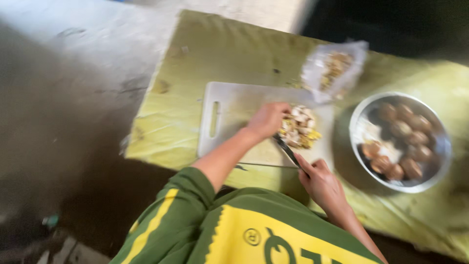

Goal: The person chops hard-boiled eggs on a white cutting board using a knife. They repeatedly transfer the chopped pieces into a plastic bag and continue chopping more eggs from a metal bowl.

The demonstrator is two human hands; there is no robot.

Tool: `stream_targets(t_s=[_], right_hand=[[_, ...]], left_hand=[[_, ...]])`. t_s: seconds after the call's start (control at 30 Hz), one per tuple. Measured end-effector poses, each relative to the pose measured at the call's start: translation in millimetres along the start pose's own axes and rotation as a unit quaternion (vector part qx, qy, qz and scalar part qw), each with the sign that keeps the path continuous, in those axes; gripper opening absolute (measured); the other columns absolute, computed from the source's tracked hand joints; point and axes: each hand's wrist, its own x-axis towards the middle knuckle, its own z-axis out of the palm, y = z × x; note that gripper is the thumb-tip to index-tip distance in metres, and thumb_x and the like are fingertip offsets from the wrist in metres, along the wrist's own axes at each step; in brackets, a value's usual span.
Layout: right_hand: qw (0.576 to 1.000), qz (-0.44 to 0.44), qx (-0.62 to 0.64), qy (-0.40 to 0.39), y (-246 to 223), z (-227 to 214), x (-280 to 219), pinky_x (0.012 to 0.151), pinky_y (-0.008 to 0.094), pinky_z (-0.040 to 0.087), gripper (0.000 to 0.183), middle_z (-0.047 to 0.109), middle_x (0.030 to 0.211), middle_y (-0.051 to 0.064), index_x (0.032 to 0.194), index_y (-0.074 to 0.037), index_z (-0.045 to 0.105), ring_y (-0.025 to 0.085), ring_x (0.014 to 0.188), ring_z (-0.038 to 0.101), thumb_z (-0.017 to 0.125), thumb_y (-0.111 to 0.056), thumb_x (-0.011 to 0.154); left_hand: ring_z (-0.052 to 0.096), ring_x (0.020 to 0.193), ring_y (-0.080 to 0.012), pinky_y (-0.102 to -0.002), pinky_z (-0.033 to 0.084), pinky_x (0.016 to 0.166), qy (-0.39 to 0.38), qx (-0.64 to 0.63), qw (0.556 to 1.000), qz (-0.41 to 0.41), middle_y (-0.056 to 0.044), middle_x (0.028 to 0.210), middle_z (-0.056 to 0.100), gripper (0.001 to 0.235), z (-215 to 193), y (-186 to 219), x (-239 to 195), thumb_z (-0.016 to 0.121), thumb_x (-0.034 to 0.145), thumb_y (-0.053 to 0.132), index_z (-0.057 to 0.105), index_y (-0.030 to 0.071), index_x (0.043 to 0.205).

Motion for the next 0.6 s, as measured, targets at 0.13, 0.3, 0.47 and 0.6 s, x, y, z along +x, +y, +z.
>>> stream_targets(t_s=[0.13,0.3,0.47,0.6], right_hand=[[0.999,0.04,0.013,0.023,-3.3,-8.9,11.0,0.066,0.047,0.056,0.05,0.063,0.09,0.015,0.139,-0.033,0.063,0.035,0.069,0.067,0.068,-0.022,0.09],[0.996,0.071,0.049,0.029,7.2,-1.4,11.0,0.067,0.047,0.056,0.052,0.061,0.09,0.015,0.141,-0.033,0.061,0.034,0.069,0.067,0.067,-0.023,0.091],[0.993,0.096,0.064,-0.003,22.5,1.6,12.7,0.071,0.049,0.056,0.051,0.061,0.089,0.018,0.143,-0.034,0.061,0.038,0.07,0.067,0.065,-0.026,0.093],[0.995,0.062,0.079,0.025,37.0,18.0,7.7,0.07,0.05,0.057,0.037,0.063,0.097,0.019,0.129,-0.023,0.068,0.039,0.071,0.068,0.065,-0.028,0.093]], left_hand=[[0.069,0.1,-0.0404,-0.048,0.055,0.085,-0.006,0.02,0.998,0.055,-0.02,0.103,0.073,0.017,-9.8,25.4,8.4,0.063,0.087,0.008,0.071,0.005,0.102],[0.07,0.097,-0.0387,-0.048,0.055,0.084,-0.04,0.053,0.993,0.101,-0.017,0.1,0.073,0.015,-3.8,61.8,25.4,0.063,0.087,0.008,0.07,0.005,0.099],[0.069,0.096,-0.0388,-0.051,0.053,0.08,-0.102,0.104,0.978,0.149,-0.016,0.097,0.073,0.012,37.8,94.8,42.9,0.062,0.088,0.01,0.071,0.007,0.095],[0.067,0.094,-0.0404,-0.051,0.053,0.081,-0.076,0.108,0.959,0.25,-0.016,0.088,0.069,0.009,106.2,114.1,59.8,0.059,0.086,0.009,0.067,0.007,0.087]])
